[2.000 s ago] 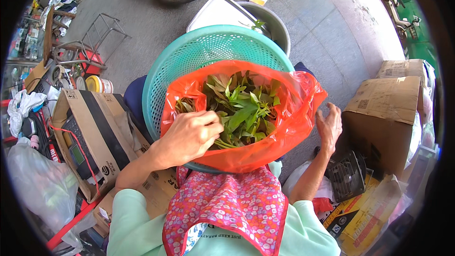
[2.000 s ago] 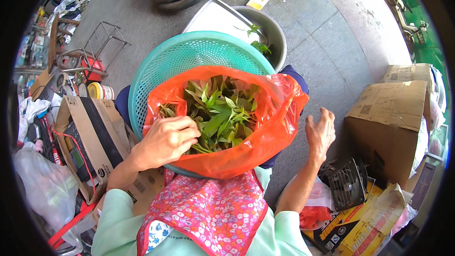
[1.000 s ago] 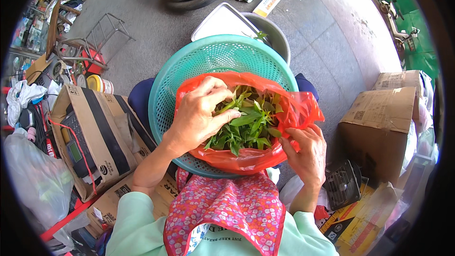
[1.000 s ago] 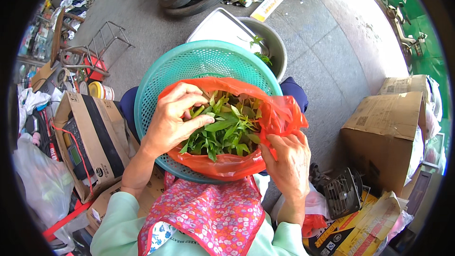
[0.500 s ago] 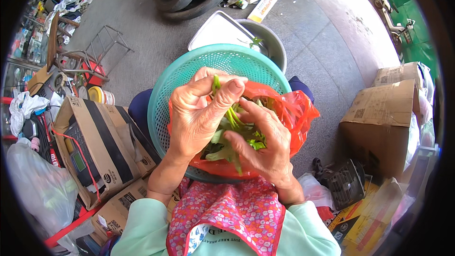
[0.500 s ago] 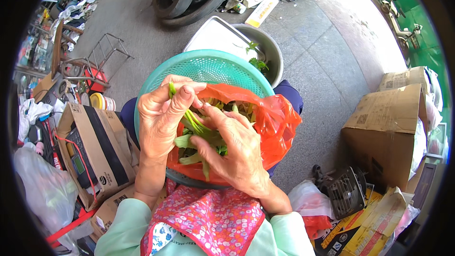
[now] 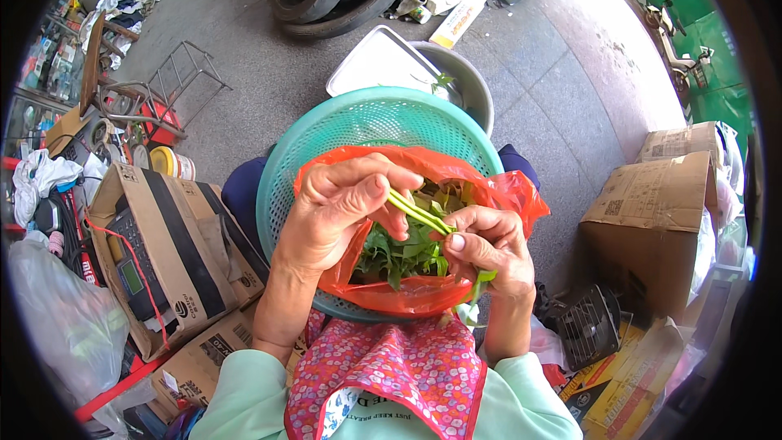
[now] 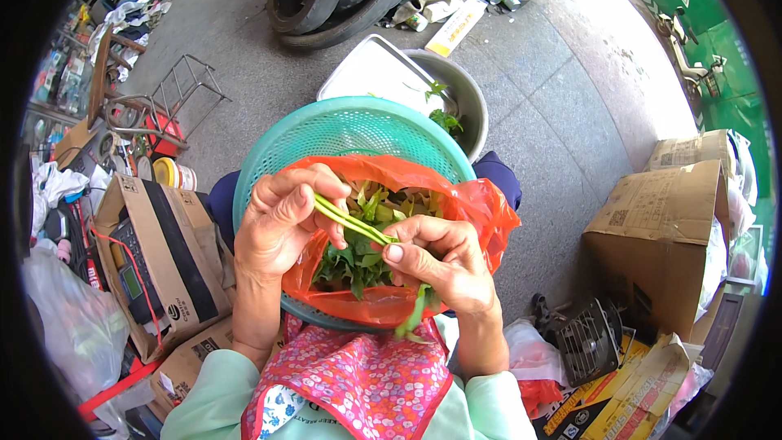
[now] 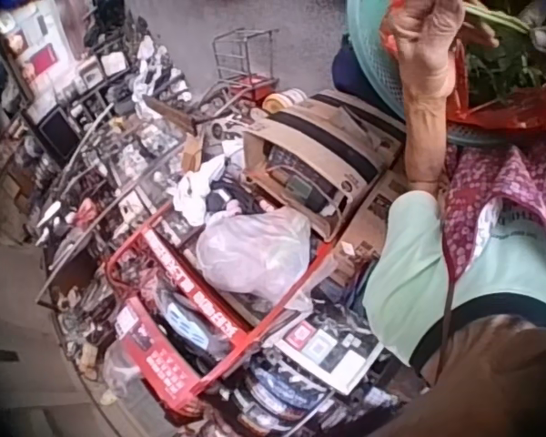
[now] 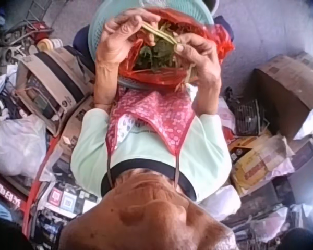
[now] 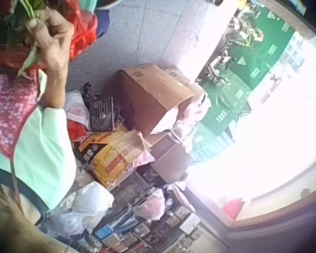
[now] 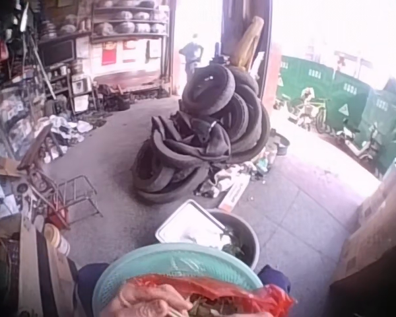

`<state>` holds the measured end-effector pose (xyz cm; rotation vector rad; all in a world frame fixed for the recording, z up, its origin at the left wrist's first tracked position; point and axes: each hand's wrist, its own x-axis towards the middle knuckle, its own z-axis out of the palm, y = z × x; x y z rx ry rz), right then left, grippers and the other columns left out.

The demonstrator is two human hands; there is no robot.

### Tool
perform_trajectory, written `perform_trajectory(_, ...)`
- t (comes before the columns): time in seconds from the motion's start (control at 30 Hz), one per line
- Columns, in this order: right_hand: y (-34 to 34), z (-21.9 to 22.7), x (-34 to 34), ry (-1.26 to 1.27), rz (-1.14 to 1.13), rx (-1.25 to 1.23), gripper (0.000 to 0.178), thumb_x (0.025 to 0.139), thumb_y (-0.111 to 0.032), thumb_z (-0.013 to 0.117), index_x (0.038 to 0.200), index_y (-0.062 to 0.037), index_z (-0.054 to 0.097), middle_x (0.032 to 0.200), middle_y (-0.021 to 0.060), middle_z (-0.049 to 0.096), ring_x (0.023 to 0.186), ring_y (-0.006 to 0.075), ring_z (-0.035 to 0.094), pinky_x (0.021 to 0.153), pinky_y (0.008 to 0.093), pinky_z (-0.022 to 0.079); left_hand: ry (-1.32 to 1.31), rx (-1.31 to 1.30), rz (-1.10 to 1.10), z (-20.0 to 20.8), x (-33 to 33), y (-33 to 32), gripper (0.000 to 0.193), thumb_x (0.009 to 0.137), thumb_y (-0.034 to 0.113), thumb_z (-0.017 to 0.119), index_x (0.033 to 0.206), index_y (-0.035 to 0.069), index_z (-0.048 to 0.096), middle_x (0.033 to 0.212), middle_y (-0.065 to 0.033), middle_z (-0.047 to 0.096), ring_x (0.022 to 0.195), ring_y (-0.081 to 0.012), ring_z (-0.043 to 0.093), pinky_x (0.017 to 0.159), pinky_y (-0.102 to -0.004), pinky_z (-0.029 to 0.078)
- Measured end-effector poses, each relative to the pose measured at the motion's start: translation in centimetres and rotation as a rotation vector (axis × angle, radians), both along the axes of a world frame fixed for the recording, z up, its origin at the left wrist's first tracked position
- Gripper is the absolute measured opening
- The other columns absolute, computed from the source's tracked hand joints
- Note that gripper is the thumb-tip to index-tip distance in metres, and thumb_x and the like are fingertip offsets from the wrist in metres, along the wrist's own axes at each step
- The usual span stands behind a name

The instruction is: The person sits and sorts leafy green vegetables from a red plastic bag into a green colander, picking up stems and leaves one by one and placing them into the basket. The person occasionally adjusts the bag and continues handling the greens throughout the clip.

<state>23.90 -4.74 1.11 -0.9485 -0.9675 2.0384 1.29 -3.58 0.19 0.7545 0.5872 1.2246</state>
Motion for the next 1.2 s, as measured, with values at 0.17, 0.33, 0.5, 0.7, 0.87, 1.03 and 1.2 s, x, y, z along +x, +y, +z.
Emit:
perform_trajectory(0.17, 0.2, 0.4, -0.2, -0.355, -0.210, 0.326, 0.021, 0.088, -0.011, 0.070, 0.103, 0.0034, 0.070, 0.092, 0.0065, 0.069, 0.084, 0.0144, 0.063, 0.077, 0.0259, 0.049, 0.302, 0.106, 0.173, 0.7, 0.3, -0.6, 0.021, 0.093, 0.016, 0.066, 0.103, -0.001, 0.071, 0.092, -0.0078, 0.067, 0.075, -0.0128, 0.064, 0.066, -0.0251, 0.056)
perform_trajectory(0.33, 0.3, 2.6, -0.3, -0.613, -0.392, 0.776, 0.020, 0.079, 0.001, 0.069, 0.099, 0.0019, 0.072, 0.090, 0.0124, 0.070, 0.078, 0.0187, 0.067, 0.070, 0.0279, 0.052, 0.881, 0.421, 0.373, 2.7, 1.2, -1.4, 0.021, 0.086, 0.002, 0.069, 0.106, -0.005, 0.069, 0.075, -0.0102, 0.066, 0.069, -0.0143, 0.064, 0.060, -0.0249, 0.048)
perform_trajectory(0.5, -0.2, 2.9, -3.1, -0.621, -0.181, 0.974, 0.023, 0.073, 0.005, 0.069, 0.096, 0.0029, 0.070, 0.084, 0.0144, 0.068, 0.068, 0.0228, 0.069, 0.060, 0.0297, 0.054, 0.996, 0.601, 0.433, 2.8, 3.3, -2.2, 0.028, 0.083, 0.002, 0.072, 0.110, -0.004, 0.069, 0.072, -0.0107, 0.062, 0.058, -0.0182, 0.059, 0.053, -0.0316, 0.047)
perform_trajectory(0.7, -0.7, 3.1, -3.5, -0.734, -0.196, 0.929, 0.021, 0.071, 0.001, 0.073, 0.092, 0.0010, 0.069, 0.084, 0.0113, 0.069, 0.065, 0.0227, 0.068, 0.056, 0.0308, 0.053, 1.059, 0.594, 0.288, 3.1, 3.1, -2.8, 0.033, 0.084, 0.001, 0.068, 0.116, -0.004, 0.064, 0.074, -0.0126, 0.057, 0.062, -0.0279, 0.059, 0.057, -0.0372, 0.048)
perform_trajectory(0.87, -0.8, 2.5, -3.7, -0.884, -0.271, 1.202, 0.023, 0.070, -0.001, 0.076, 0.092, -0.0010, 0.069, 0.084, 0.0101, 0.069, 0.063, 0.0229, 0.067, 0.055, 0.0324, 0.054, 0.877, 0.387, 0.218, 3.0, 3.0, -2.9, 0.032, 0.088, 0.004, 0.067, 0.119, -0.004, 0.062, 0.079, -0.0096, 0.063, 0.067, -0.0182, 0.062, 0.063, -0.0311, 0.050)
perform_trajectory(1.03, -0.6, 2.2, -3.9, -0.836, -0.291, 1.208, 0.022, 0.070, 0.002, 0.075, 0.091, -0.0012, 0.069, 0.083, 0.0103, 0.069, 0.064, 0.0231, 0.068, 0.057, 0.0325, 0.055, 0.351, -0.019, 0.181, 1.3, 3.1, -3.0, 0.008, 0.093, 0.007, 0.064, 0.096, 0.002, 0.058, 0.077, -0.0006, 0.064, 0.069, -0.0028, 0.058, 0.061, -0.0179, 0.047)
perform_trajectory(1.2, -0.8, 2.1, -3.9, -0.735, -0.294, 1.049, 0.019, 0.071, 0.004, 0.073, 0.089, 0.0001, 0.070, 0.082, 0.0112, 0.069, 0.066, 0.0209, 0.069, 0.060, 0.0300, 0.055, 0.307, -0.064, 0.108, 1.2, 2.5, -2.6, 0.012, 0.093, 0.009, 0.066, 0.091, 0.004, 0.055, 0.075, -0.0012, 0.063, 0.063, -0.0037, 0.058, 0.056, -0.0187, 0.047)
